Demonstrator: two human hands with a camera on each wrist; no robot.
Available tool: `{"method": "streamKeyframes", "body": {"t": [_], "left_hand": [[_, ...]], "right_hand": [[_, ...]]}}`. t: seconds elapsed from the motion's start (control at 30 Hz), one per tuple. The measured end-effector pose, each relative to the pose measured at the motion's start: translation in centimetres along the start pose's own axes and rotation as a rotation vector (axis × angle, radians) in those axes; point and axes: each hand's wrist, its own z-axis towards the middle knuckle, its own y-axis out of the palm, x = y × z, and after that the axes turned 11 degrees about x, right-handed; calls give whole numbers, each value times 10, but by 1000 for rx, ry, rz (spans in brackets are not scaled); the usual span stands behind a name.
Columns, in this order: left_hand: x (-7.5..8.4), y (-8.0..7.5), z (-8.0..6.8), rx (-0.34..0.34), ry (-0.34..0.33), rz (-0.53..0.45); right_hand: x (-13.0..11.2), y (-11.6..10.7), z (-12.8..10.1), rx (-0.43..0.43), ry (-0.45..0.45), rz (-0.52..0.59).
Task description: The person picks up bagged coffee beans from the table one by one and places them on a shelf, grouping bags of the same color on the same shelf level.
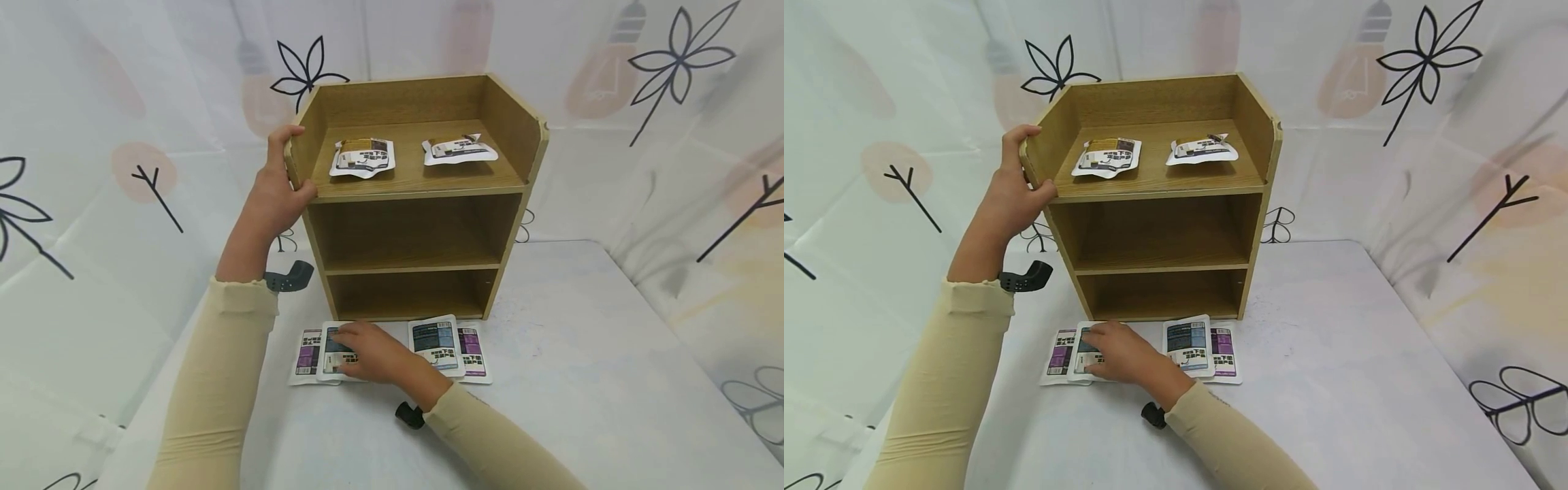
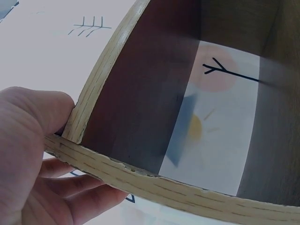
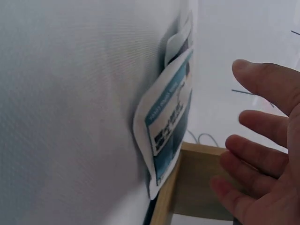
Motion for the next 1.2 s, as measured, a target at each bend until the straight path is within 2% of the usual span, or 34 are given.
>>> {"method": "streamKeyframes", "body": {"t": [0.5, 0.87, 1.2], "left_hand": [[0, 0, 0, 5, 13, -12], [0, 0, 0, 2, 14, -7], [-3, 1, 0, 10, 34, -16]], "right_hand": [[1, 16, 3, -80, 70, -37], [1, 27, 5, -73, 53, -61], [-2, 30, 7, -120, 45, -122]]}}
